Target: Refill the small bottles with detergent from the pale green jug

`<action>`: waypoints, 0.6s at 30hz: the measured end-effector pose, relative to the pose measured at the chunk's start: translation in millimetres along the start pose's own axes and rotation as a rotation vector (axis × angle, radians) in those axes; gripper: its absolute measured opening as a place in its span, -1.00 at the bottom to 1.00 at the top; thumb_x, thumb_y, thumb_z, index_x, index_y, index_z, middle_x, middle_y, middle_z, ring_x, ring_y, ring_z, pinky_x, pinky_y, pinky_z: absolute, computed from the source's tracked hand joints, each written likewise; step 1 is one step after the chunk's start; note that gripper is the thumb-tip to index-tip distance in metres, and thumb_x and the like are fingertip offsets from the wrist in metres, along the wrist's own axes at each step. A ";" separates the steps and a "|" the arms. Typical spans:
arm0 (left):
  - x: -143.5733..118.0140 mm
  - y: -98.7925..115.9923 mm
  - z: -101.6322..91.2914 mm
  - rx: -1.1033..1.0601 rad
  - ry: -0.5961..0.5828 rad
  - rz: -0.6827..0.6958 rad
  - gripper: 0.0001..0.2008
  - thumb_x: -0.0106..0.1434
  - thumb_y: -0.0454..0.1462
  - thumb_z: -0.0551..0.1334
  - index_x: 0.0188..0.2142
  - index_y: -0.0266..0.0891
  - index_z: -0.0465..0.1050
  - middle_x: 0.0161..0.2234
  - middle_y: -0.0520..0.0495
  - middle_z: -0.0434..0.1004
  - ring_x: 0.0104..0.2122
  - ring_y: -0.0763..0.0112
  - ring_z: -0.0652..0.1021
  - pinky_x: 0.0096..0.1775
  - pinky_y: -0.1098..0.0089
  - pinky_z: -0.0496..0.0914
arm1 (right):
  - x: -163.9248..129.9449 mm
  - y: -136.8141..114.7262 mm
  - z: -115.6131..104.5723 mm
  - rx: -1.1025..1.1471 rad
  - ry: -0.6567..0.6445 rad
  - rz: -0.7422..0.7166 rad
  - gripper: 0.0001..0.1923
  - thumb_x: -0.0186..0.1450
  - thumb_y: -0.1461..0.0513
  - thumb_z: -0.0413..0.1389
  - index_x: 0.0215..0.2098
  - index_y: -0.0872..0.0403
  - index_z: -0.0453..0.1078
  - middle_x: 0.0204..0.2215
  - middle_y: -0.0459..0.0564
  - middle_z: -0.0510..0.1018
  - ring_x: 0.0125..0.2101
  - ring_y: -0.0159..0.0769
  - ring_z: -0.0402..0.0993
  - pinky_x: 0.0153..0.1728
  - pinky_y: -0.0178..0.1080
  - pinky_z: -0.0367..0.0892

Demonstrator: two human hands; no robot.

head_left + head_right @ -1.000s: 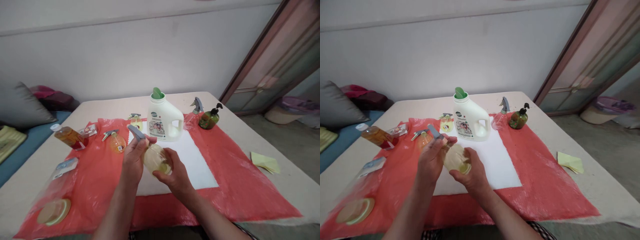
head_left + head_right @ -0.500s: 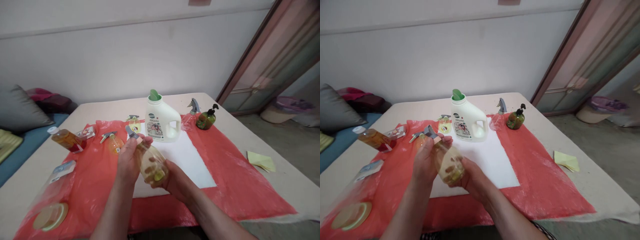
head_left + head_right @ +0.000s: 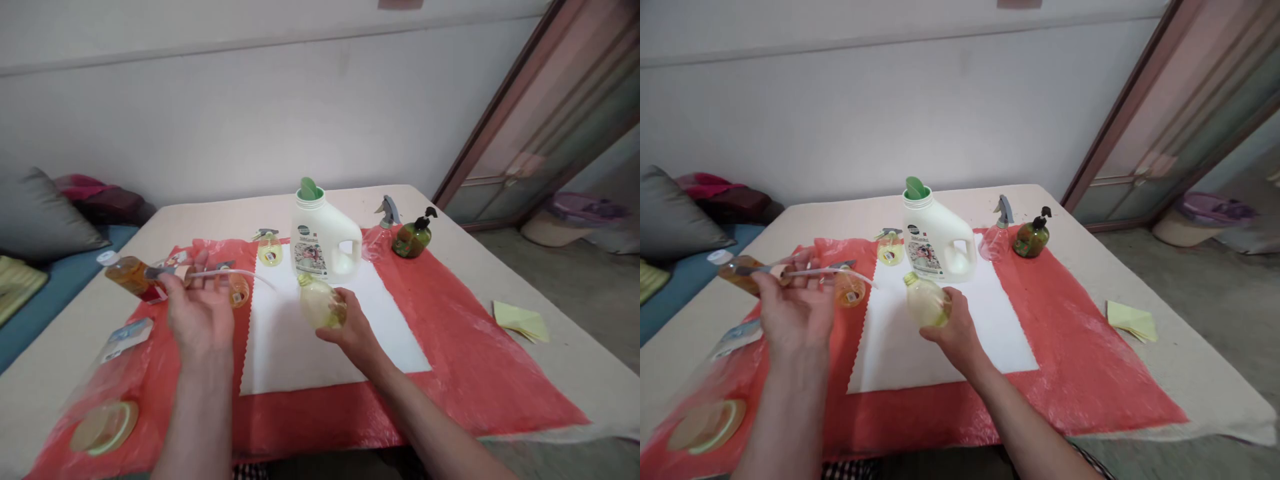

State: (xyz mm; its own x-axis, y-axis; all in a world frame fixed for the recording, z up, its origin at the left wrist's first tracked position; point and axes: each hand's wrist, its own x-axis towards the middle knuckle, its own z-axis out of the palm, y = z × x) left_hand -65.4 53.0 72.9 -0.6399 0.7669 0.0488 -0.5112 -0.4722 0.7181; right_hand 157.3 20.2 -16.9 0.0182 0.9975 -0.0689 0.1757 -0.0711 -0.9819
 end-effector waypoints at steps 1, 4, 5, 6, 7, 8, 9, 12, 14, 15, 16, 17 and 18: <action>2.1 2.5 -1.2 0.007 0.006 0.024 -0.64 0.38 0.03 0.13 -0.27 -0.19 0.47 -0.16 -0.07 0.60 -0.08 0.34 0.55 -0.22 0.39 0.44 | 1.2 0.5 0.2 -0.002 0.001 0.013 -0.23 -0.09 0.20 0.34 0.05 -0.02 0.17 -0.02 -0.01 0.40 -0.03 -0.11 0.41 -0.02 -0.03 0.38; 0.8 1.1 -0.9 0.025 0.004 0.068 -0.70 0.36 -0.02 0.19 -0.23 -0.21 0.47 -0.19 -0.08 0.60 -0.19 0.42 0.54 -0.37 0.48 0.37 | 1.0 -0.1 5.7 -0.056 0.006 -0.004 -0.24 -0.08 0.15 0.36 0.03 -0.03 0.16 -0.03 -0.04 0.45 -0.06 -0.12 0.43 -0.04 -0.05 0.36; -1.3 -0.9 0.2 0.037 -0.008 0.075 -0.71 0.34 -0.03 0.22 -0.21 -0.21 0.48 -0.20 -0.09 0.59 -0.24 0.43 0.53 -0.39 0.48 0.35 | 0.7 0.6 9.6 -0.086 0.008 -0.014 -0.24 -0.08 0.14 0.36 0.04 -0.04 0.16 -0.02 -0.03 0.46 -0.05 -0.11 0.43 -0.04 -0.06 0.36; -3.6 -3.0 1.6 0.051 -0.021 0.084 -0.72 0.32 -0.04 0.25 -0.20 -0.21 0.49 -0.21 -0.09 0.59 -0.27 0.44 0.53 -0.39 0.48 0.35 | 0.8 2.4 14.5 -0.124 0.010 -0.022 -0.23 -0.07 0.13 0.36 0.05 -0.05 0.15 0.00 -0.02 0.46 -0.04 -0.10 0.44 -0.03 -0.05 0.36; -6.0 -4.5 3.2 0.067 -0.035 0.095 -0.73 0.30 -0.06 0.28 -0.19 -0.21 0.50 -0.22 -0.08 0.58 -0.28 0.45 0.53 -0.39 0.47 0.36 | 1.4 5.5 20.5 -0.176 0.013 -0.030 -0.21 -0.07 0.12 0.36 0.07 -0.04 0.15 0.01 0.00 0.46 -0.01 -0.07 0.43 0.00 -0.03 0.36; -8.2 -5.4 4.7 0.083 -0.042 0.108 -0.75 0.28 -0.08 0.31 -0.19 -0.20 0.51 -0.21 -0.07 0.58 -0.28 0.45 0.53 -0.37 0.47 0.37 | 2.6 9.9 27.2 -0.244 0.015 -0.043 -0.20 -0.07 0.12 0.37 0.08 -0.03 0.15 0.02 0.03 0.47 0.02 -0.04 0.43 0.04 0.01 0.34; -10.1 -5.5 6.1 0.098 -0.043 0.123 -0.77 0.26 -0.10 0.33 -0.19 -0.19 0.52 -0.20 -0.06 0.57 -0.27 0.45 0.53 -0.35 0.46 0.39 | 4.3 15.4 34.2 -0.318 0.018 -0.061 -0.18 -0.08 0.12 0.38 0.09 -0.01 0.16 0.03 0.06 0.47 0.06 0.00 0.41 0.10 0.06 0.29; -13.0 -2.2 8.1 0.135 -0.010 0.152 -0.83 0.24 -0.17 0.35 -0.19 -0.15 0.54 -0.16 -0.05 0.57 -0.25 0.46 0.53 -0.32 0.48 0.41 | 10.1 33.3 50.8 -0.488 0.011 -0.111 -0.17 -0.09 0.17 0.39 0.11 0.04 0.20 0.05 0.13 0.49 0.14 0.08 0.37 0.27 0.21 0.04; -12.2 1.1 7.4 0.144 0.015 0.144 -0.84 0.23 -0.19 0.36 -0.20 -0.14 0.55 -0.16 -0.04 0.58 -0.24 0.46 0.54 -0.32 0.49 0.42 | 12.4 41.4 52.5 -0.510 -0.003 -0.115 -0.10 -0.12 0.17 0.40 0.15 0.06 0.21 0.10 0.18 0.47 0.20 0.12 0.32 0.31 0.23 -0.04; -11.1 2.6 6.7 0.141 0.026 0.136 -0.84 0.22 -0.20 0.36 -0.20 -0.13 0.55 -0.17 -0.03 0.58 -0.23 0.45 0.54 -0.32 0.49 0.42 | 12.6 43.2 49.6 -0.492 0.003 -0.109 -0.05 -0.14 0.15 0.42 0.18 0.07 0.20 0.15 0.21 0.44 0.23 0.13 0.28 0.31 0.23 -0.01; -9.9 4.0 5.8 0.132 0.039 0.131 -0.84 0.22 -0.20 0.37 -0.20 -0.13 0.55 -0.17 -0.03 0.58 -0.22 0.45 0.54 -0.32 0.49 0.42 | 12.5 43.3 44.5 -0.461 0.023 -0.105 -0.01 -0.14 0.12 0.42 0.21 0.08 0.19 0.19 0.24 0.40 0.25 0.14 0.25 0.30 0.21 0.03; -8.6 5.2 5.0 0.123 0.048 0.126 -0.84 0.22 -0.20 0.37 -0.20 -0.13 0.55 -0.17 -0.02 0.58 -0.21 0.45 0.55 -0.31 0.49 0.43 | 12.3 41.7 37.6 -0.413 0.056 -0.109 -0.01 -0.10 0.07 0.40 0.24 0.09 0.18 0.22 0.25 0.37 0.26 0.13 0.23 0.29 0.19 0.07; -7.4 6.2 4.2 0.113 0.062 0.127 -0.84 0.21 -0.20 0.37 -0.21 -0.13 0.55 -0.17 -0.01 0.58 -0.21 0.45 0.55 -0.30 0.49 0.43 | 12.7 38.4 29.7 -0.351 0.101 -0.124 -0.05 -0.02 0.01 0.36 0.26 0.10 0.18 0.25 0.24 0.34 0.28 0.10 0.22 0.29 0.16 0.10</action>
State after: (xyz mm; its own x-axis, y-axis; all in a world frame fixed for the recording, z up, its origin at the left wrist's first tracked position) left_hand -61.4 46.3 80.0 -0.7310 0.6745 0.1036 -0.3585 -0.5088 0.7827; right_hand 135.1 30.3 -60.7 0.0692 0.9943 0.0812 0.5084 0.0349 -0.8604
